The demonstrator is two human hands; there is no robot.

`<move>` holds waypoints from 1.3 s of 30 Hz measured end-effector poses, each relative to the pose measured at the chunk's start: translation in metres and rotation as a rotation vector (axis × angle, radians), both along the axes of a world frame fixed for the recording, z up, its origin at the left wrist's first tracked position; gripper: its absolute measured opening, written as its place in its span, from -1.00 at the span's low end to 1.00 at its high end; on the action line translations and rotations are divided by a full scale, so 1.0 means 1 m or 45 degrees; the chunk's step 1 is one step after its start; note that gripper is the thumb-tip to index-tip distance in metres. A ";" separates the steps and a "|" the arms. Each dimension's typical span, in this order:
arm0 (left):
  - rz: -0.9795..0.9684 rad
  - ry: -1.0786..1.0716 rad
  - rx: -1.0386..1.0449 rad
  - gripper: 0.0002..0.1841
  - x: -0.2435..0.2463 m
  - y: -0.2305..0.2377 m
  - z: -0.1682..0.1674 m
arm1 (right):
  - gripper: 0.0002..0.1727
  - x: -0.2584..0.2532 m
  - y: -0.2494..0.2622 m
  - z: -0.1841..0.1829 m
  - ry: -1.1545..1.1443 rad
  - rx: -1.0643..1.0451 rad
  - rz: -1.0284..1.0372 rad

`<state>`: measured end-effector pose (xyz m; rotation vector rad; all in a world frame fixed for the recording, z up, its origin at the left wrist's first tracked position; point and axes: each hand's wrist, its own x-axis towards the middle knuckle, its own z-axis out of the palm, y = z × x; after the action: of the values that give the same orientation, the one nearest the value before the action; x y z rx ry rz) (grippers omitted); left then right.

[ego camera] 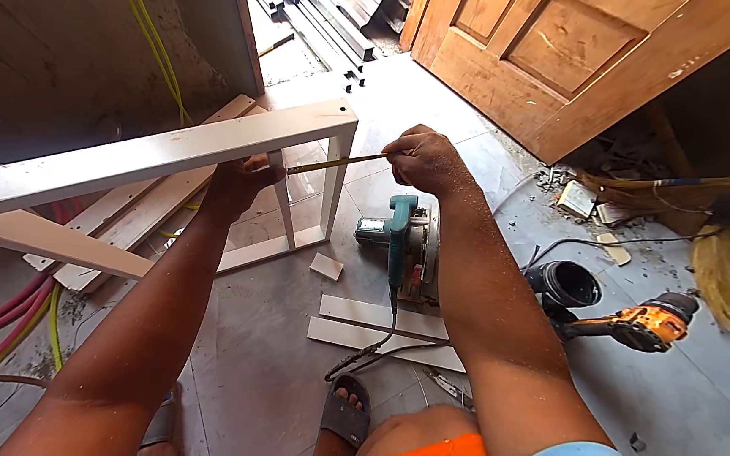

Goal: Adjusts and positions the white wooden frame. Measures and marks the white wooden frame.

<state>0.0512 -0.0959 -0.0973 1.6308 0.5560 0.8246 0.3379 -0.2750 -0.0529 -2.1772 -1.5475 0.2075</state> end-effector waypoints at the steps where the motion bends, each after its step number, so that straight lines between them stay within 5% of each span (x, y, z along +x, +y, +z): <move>1: -0.017 -0.006 0.003 -0.37 0.001 0.000 0.000 | -0.72 -0.001 -0.001 0.003 -0.001 0.007 -0.012; 32: -0.015 -0.320 -0.091 -0.46 0.011 0.005 -0.011 | -0.70 0.006 -0.021 0.030 -0.032 0.063 -0.034; 39: -0.032 -0.185 -0.044 -0.48 0.006 -0.001 -0.008 | -0.77 0.017 -0.057 0.037 0.334 0.101 0.005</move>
<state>0.0567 -0.0970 -0.1054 1.5296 0.4445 0.9021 0.3549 -0.3324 -0.0162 -1.9954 -1.3895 0.4086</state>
